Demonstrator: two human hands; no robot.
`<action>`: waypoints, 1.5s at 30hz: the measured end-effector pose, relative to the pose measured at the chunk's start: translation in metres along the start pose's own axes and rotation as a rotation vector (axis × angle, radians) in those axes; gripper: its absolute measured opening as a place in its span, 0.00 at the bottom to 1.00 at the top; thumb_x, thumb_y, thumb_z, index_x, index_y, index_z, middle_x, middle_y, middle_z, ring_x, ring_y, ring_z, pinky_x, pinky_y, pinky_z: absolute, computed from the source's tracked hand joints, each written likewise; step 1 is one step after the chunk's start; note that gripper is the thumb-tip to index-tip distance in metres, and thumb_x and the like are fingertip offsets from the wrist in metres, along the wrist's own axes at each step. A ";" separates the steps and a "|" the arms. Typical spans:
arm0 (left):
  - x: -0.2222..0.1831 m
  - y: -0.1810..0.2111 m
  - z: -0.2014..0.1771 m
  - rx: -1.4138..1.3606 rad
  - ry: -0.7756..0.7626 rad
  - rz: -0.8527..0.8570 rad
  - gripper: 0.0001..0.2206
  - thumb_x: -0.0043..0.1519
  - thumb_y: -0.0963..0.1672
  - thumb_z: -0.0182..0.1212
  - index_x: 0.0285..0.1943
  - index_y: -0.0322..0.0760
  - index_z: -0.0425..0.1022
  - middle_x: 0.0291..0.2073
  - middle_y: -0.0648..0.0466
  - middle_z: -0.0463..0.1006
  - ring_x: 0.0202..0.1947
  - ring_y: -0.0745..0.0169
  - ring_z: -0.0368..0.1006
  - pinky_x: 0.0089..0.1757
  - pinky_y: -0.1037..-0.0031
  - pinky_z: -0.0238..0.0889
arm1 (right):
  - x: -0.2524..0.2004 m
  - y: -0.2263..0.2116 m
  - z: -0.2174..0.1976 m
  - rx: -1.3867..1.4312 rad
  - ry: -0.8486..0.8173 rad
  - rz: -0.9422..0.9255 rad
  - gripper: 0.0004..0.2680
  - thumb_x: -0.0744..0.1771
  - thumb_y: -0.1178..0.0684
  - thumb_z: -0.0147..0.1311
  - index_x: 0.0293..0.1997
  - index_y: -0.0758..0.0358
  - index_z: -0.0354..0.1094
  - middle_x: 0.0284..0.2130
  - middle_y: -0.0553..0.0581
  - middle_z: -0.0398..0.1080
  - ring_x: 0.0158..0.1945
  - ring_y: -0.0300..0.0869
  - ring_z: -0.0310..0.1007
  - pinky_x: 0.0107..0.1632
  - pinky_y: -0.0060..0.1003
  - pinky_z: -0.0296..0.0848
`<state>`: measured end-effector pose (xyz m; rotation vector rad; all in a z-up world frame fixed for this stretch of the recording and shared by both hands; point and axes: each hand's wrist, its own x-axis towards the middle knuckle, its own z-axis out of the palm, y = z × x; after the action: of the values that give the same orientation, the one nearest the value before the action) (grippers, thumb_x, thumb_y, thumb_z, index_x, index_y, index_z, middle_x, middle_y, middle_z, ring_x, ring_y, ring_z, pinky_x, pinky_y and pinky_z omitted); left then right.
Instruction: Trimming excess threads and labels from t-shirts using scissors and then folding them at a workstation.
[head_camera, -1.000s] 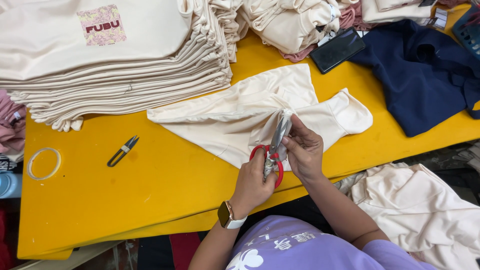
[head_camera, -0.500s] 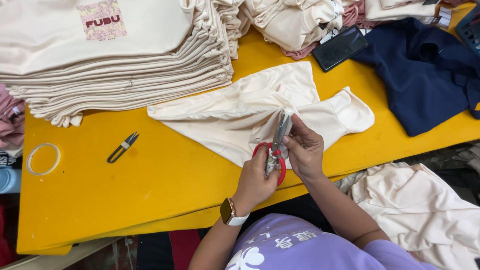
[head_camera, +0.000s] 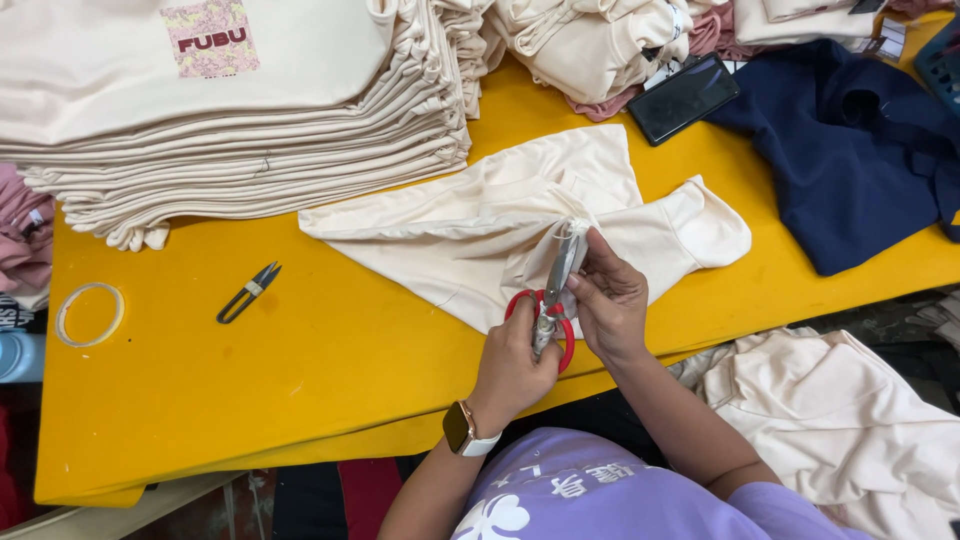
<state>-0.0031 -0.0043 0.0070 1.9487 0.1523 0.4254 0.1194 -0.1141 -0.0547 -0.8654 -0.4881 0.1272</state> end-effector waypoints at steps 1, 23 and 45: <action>0.001 0.000 0.000 0.000 0.000 0.001 0.13 0.51 0.39 0.56 0.45 0.31 0.68 0.21 0.37 0.74 0.24 0.30 0.76 0.26 0.57 0.68 | 0.000 -0.001 0.002 0.000 -0.001 -0.001 0.24 0.63 0.74 0.55 0.67 0.63 0.63 0.57 0.63 0.73 0.62 0.46 0.72 0.64 0.40 0.73; 0.009 0.017 -0.003 0.122 0.085 0.031 0.17 0.49 0.42 0.57 0.47 0.30 0.69 0.26 0.38 0.77 0.28 0.28 0.78 0.30 0.51 0.73 | -0.003 -0.005 0.004 -0.122 -0.089 -0.081 0.26 0.62 0.75 0.56 0.68 0.62 0.62 0.59 0.64 0.71 0.64 0.49 0.70 0.61 0.40 0.75; 0.005 -0.010 -0.001 -0.046 -0.123 -0.109 0.30 0.54 0.39 0.51 0.70 0.36 0.58 0.44 0.44 0.82 0.40 0.40 0.78 0.40 0.57 0.68 | 0.006 -0.021 0.004 -0.554 -0.170 -0.248 0.12 0.68 0.61 0.60 0.59 0.63 0.72 0.50 0.59 0.77 0.52 0.44 0.77 0.56 0.37 0.75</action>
<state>0.0025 0.0019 -0.0001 1.9054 0.1670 0.2346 0.1207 -0.1231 -0.0347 -1.3313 -0.8063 -0.1734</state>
